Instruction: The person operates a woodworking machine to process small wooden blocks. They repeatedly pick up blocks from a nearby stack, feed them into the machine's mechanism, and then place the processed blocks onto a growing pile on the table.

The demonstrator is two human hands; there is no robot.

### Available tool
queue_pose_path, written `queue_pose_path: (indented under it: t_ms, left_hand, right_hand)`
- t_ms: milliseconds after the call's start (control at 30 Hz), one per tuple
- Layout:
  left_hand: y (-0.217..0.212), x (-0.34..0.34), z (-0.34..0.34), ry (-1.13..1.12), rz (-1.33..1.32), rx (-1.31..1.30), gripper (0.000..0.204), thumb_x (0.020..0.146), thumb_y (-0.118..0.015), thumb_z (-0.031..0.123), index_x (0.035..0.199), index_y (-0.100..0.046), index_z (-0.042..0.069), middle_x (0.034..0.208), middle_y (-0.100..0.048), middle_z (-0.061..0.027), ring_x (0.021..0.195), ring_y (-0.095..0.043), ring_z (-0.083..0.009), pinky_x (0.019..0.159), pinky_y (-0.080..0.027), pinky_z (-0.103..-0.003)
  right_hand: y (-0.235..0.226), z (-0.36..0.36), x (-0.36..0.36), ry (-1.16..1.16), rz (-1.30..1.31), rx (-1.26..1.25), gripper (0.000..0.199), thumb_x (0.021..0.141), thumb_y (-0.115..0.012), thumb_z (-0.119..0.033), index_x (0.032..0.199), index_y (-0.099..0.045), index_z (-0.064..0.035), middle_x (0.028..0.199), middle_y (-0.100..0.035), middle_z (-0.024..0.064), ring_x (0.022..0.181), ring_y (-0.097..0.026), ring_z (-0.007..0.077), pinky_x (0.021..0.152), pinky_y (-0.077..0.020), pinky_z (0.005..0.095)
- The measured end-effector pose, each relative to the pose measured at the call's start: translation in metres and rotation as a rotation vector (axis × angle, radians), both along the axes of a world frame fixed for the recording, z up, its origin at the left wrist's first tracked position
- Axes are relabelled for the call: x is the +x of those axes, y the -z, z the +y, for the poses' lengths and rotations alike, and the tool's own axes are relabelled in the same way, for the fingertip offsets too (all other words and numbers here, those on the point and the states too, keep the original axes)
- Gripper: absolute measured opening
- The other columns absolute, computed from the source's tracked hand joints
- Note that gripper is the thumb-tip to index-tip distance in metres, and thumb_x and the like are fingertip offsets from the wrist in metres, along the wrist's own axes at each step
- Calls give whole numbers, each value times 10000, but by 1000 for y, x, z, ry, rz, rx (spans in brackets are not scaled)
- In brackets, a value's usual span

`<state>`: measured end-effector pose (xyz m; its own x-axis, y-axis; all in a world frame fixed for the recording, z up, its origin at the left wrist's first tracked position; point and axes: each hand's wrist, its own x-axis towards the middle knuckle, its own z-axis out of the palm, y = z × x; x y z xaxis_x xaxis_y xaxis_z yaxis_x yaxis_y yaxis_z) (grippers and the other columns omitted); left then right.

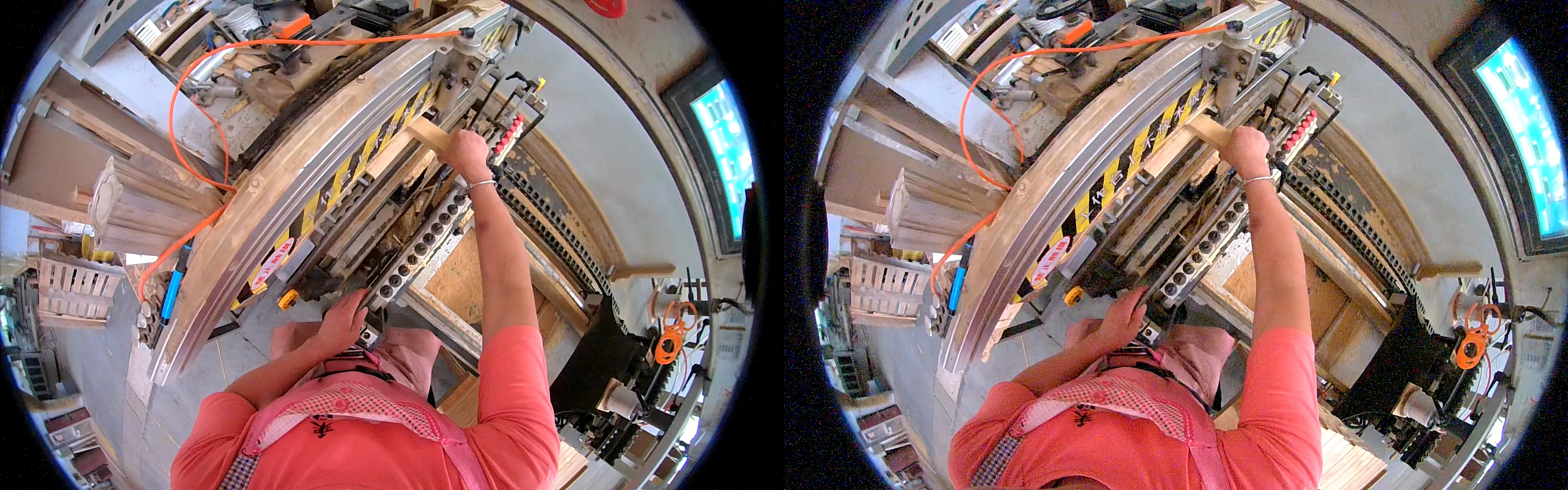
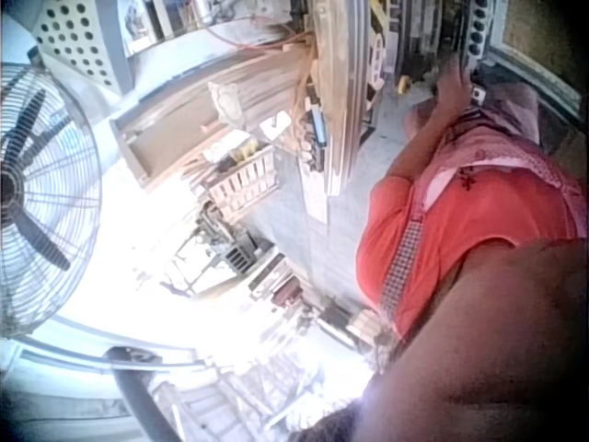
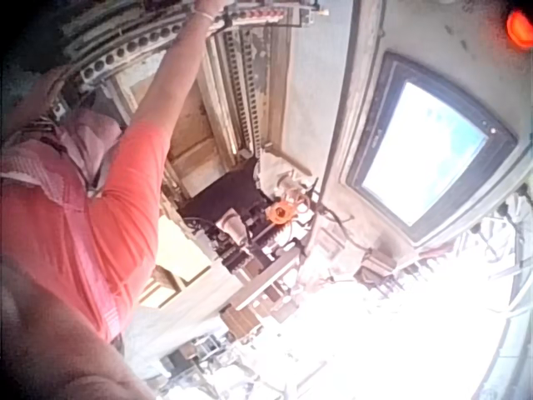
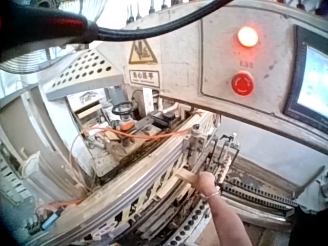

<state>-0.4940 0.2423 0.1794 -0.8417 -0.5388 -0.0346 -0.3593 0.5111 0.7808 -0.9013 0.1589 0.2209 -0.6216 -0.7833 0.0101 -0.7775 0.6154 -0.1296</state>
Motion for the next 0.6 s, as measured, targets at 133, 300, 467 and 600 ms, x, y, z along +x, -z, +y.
queue_pose_path:
  t_ms: [133, 300, 467, 600]
  left_hand:
    - [-4, -2, 0, 0, 4, 15, 374, 882, -467, 139, 1227, -410, 6, 1108, -530, -237, 997, -505, -428, 841, -424, -464]
    - [-9, -4, -1, -20, -34, 121, 392, 867, -494, 132, 1225, -442, -20, 1166, -518, -263, 1072, -498, -425, 917, -403, -444]
    - [-2, -2, 0, 5, -12, 38, 385, 870, -468, 104, 1234, -405, -2, 1135, -515, -247, 1030, -498, -418, 870, -415, -447]
    - [-6, -3, 1, 1, -86, 65, 389, 865, -467, 88, 1237, -403, -7, 1145, -509, -251, 1038, -495, -421, 878, -411, -445]
  right_hand:
    - [-1, 2, -1, -23, 17, -19, 437, 556, -763, -385, 799, -682, -31, 818, -660, 147, 772, -650, 284, 699, -530, 364]
    - [-3, 1, -5, -52, -11, 35, 449, 551, -768, -395, 793, -682, -27, 814, -658, 147, 765, -648, 283, 695, -528, 369]
    - [-5, 2, -1, -58, 31, -5, 377, 567, -752, -372, 774, -689, -62, 782, -665, 129, 746, -659, 282, 669, -544, 358]
    - [-4, 5, -2, -89, 54, -23, 314, 600, -722, -332, 770, -689, -71, 775, -666, 122, 750, -659, 281, 678, -541, 351]
